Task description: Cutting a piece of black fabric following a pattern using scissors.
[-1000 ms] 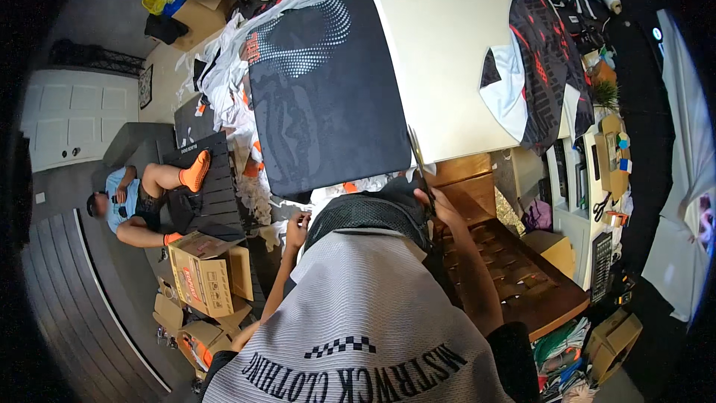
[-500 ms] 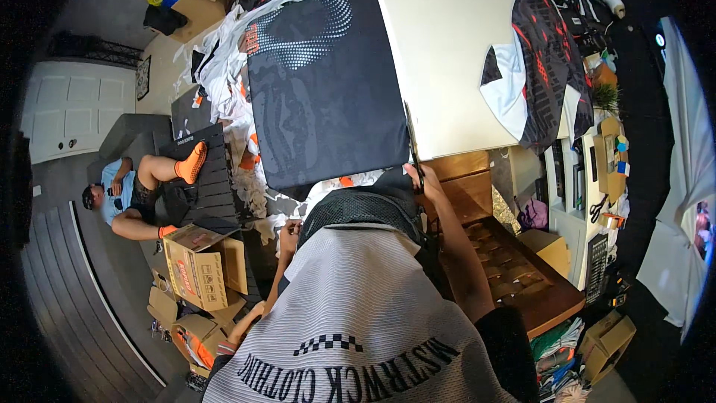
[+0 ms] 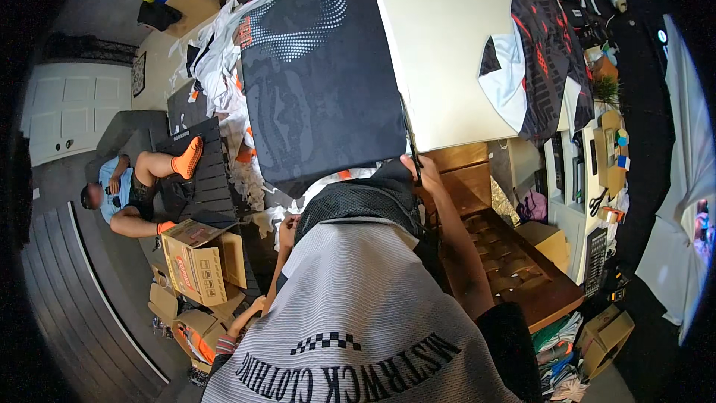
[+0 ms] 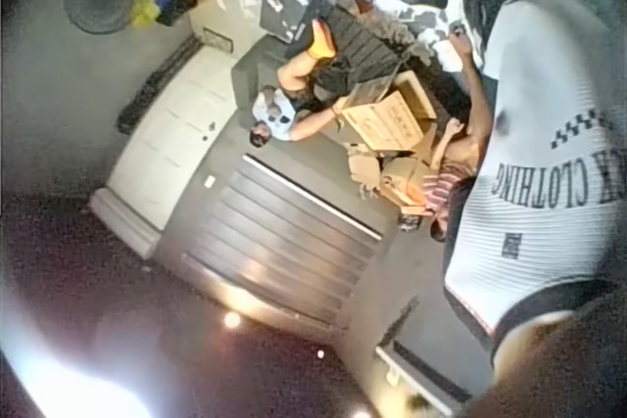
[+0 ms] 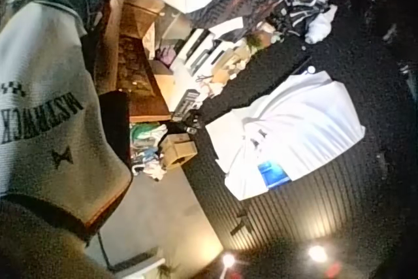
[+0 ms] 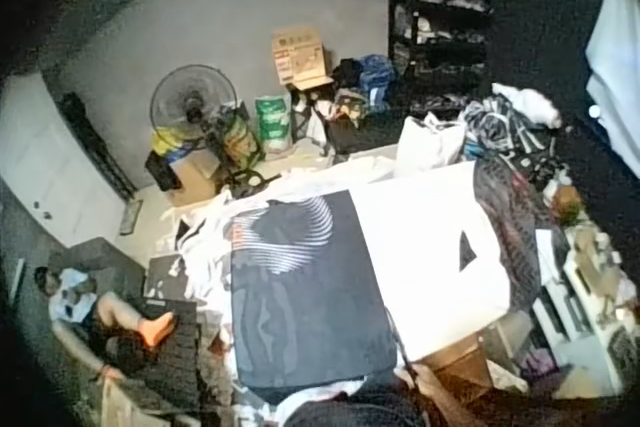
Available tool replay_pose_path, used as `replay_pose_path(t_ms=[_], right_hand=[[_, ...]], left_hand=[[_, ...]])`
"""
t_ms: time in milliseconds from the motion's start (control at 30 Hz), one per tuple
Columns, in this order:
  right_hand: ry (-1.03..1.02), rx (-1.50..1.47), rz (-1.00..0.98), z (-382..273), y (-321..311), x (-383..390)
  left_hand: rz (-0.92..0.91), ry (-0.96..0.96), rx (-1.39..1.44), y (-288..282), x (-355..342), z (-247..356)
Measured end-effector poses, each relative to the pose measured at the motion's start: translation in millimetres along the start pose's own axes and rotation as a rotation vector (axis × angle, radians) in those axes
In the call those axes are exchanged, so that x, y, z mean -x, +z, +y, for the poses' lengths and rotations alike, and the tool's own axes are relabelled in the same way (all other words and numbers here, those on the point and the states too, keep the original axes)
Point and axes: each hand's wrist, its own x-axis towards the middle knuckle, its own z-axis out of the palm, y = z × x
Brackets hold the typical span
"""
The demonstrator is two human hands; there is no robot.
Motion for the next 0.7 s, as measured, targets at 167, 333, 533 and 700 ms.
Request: replay_pose_path(t_ms=[167,333,533,700], right_hand=[[-0.02,0.02,0.023,10,4,-4],[-0.036,0.046,0.045,9,7,-1],[-0.02,0.07,0.052,8,9,1],[-0.026,0.087,0.061,6,10,4]], left_hand=[[0.016,-0.036,-0.038,-1,0,5],[0.031,-0.041,-0.056,-3,-3,6],[0.019,-0.05,0.004,-1,-6,7],[0.01,-0.047,0.005,-4,-5,-1]])
